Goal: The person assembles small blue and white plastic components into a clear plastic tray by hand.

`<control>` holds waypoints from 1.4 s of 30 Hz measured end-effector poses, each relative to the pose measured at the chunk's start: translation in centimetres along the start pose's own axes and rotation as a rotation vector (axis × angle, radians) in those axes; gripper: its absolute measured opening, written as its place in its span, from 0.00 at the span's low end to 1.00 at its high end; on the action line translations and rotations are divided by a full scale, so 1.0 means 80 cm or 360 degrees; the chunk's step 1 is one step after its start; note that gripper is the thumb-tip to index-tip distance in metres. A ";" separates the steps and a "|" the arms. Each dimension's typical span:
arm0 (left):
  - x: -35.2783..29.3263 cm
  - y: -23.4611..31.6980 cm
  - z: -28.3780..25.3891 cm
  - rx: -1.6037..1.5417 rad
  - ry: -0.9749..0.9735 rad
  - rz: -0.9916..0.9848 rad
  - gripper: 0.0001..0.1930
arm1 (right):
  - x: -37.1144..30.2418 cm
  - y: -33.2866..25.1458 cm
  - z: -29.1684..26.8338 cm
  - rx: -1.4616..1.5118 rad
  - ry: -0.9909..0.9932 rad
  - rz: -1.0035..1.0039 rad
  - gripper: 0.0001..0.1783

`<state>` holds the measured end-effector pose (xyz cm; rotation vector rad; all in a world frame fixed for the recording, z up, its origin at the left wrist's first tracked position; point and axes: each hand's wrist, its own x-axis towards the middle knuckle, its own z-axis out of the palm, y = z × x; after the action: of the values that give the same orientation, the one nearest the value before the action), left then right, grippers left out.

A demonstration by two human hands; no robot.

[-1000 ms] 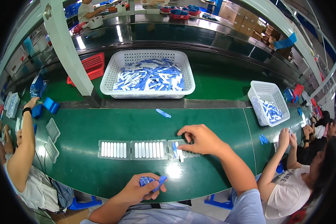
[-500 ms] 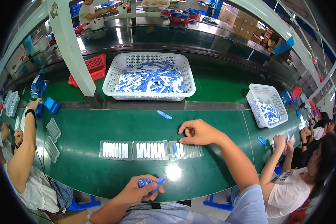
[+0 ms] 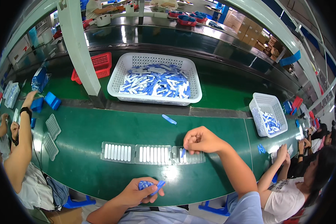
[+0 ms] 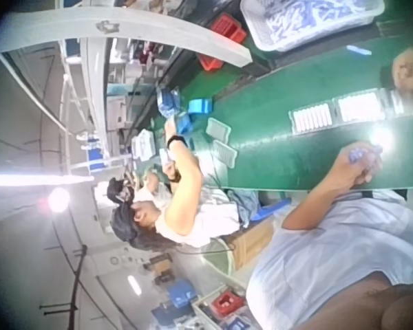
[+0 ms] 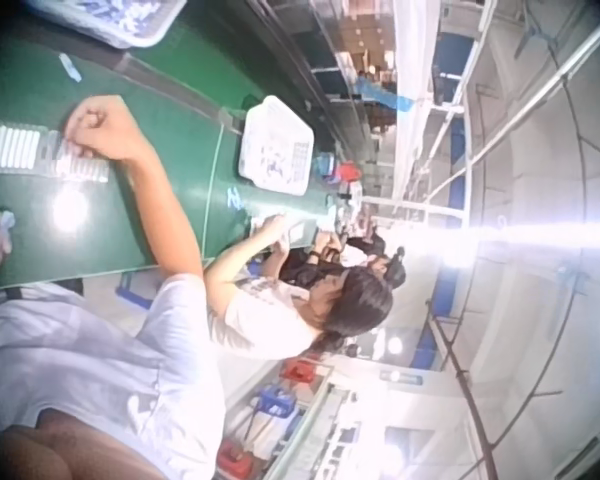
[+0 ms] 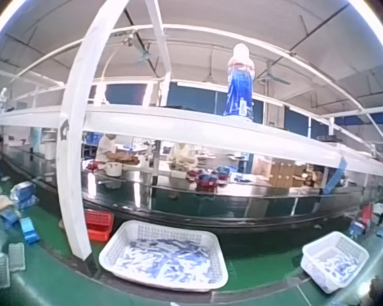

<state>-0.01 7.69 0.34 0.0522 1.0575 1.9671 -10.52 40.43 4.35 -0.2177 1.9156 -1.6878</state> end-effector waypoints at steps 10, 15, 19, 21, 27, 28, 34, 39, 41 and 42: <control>0.013 0.003 -0.005 -0.0047 -0.0032 -0.0049 0.12 | 0.028 -0.024 0.011 -0.1003 -0.0158 -0.0055 0.14; 0.013 0.007 -0.003 -0.0121 -0.0035 -0.0048 0.13 | 0.029 -0.016 0.011 -0.1151 -0.0254 -0.0119 0.32; 0.012 0.015 -0.002 -0.0112 0.0025 -0.0054 0.13 | 0.025 -0.014 0.010 -0.1063 -0.0214 -0.0188 0.31; 0.013 0.015 -0.003 -0.0192 0.0060 -0.0066 0.14 | 0.024 -0.015 0.007 -0.0863 -0.0128 -0.0016 0.28; 0.014 0.013 -0.012 -0.0320 0.0038 -0.0047 0.14 | -0.014 -0.023 0.015 -0.1058 0.0118 -0.0476 0.31; 0.015 0.015 -0.012 -0.0324 0.0049 -0.0052 0.14 | -0.028 -0.033 0.022 -0.1316 0.0150 -0.0478 0.35; 0.019 0.015 -0.014 -0.0432 0.0025 -0.0041 0.14 | -0.060 0.008 0.013 -0.1466 0.0240 -0.0228 0.45; 0.022 0.014 -0.013 -0.0450 -0.0014 -0.0067 0.15 | -0.045 0.025 0.026 -0.1441 0.0548 -0.0515 0.43; 0.020 0.014 -0.014 -0.0440 -0.0030 -0.0062 0.15 | -0.036 0.026 0.036 -0.1443 0.0518 -0.0547 0.43; 0.018 0.014 -0.014 -0.0434 -0.0042 -0.0058 0.15 | -0.031 0.025 0.042 -0.1443 0.0484 -0.0578 0.43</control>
<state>-2.11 7.70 -0.13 -0.0886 0.7605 2.0542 -6.30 39.08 3.08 -0.7151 2.9094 -0.9464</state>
